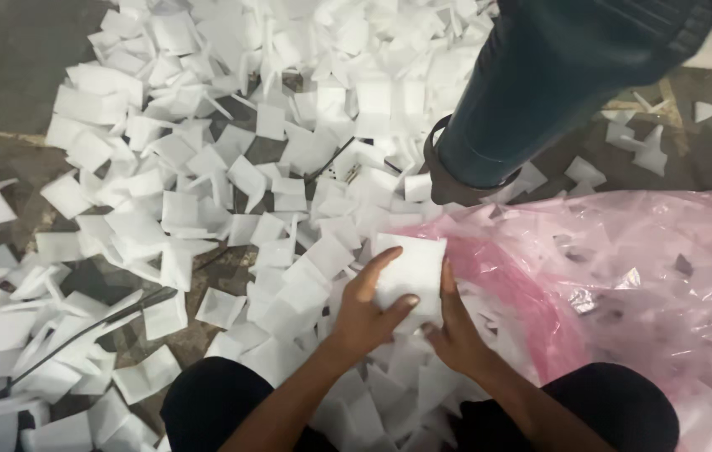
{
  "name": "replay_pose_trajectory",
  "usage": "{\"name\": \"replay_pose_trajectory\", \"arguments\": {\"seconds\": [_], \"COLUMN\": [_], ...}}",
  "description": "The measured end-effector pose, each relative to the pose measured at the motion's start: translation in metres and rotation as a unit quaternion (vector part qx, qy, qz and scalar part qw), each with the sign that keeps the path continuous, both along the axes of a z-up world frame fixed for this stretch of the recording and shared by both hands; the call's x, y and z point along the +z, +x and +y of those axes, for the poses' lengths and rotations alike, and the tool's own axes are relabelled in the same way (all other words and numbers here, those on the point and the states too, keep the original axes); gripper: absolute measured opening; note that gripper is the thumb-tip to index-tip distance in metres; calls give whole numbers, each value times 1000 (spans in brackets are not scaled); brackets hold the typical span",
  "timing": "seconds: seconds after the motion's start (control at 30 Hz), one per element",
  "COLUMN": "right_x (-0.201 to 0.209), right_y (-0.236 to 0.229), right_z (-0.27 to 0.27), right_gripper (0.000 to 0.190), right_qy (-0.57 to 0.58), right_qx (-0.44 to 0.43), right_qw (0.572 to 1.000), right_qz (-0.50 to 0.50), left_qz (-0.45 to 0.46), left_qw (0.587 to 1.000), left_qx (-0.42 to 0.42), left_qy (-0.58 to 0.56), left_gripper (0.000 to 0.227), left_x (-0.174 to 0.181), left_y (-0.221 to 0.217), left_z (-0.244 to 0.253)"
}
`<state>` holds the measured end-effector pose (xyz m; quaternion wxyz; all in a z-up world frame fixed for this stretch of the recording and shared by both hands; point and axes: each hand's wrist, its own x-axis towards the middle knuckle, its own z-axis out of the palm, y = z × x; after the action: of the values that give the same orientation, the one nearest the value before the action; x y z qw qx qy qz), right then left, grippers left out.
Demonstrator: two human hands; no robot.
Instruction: The person picks up small white foam pieces from the floor and places them into a pink plastic bag. The person repeats this action continuously throughout the clip.
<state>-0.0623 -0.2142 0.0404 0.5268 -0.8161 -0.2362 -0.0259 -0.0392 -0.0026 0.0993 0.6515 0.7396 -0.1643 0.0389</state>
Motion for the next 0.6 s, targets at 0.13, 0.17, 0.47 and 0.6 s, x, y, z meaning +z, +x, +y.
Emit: {"name": "replay_pose_trajectory", "arguments": {"seconds": [0.13, 0.17, 0.47, 0.6], "right_x": [1, 0, -12, 3], "right_y": [-3, -3, -16, -8], "right_z": [-9, -11, -5, 3], "right_gripper": [104, 99, 77, 70], "right_qy": [-90, -72, 137, 255], "right_qx": [-66, -77, -76, -90], "right_qw": [986, 987, 969, 922], "right_qz": [126, 123, 189, 279], "left_qz": [6, 39, 33, 13], "left_qw": [994, 992, 994, 995], "left_qx": [-36, -48, -14, 32], "left_qy": [-102, -112, -102, -94], "left_gripper": [73, 83, 81, 72], "left_x": [1, 3, 0, -14], "left_y": [-3, -5, -2, 13], "left_z": [4, 4, -6, -16]}}
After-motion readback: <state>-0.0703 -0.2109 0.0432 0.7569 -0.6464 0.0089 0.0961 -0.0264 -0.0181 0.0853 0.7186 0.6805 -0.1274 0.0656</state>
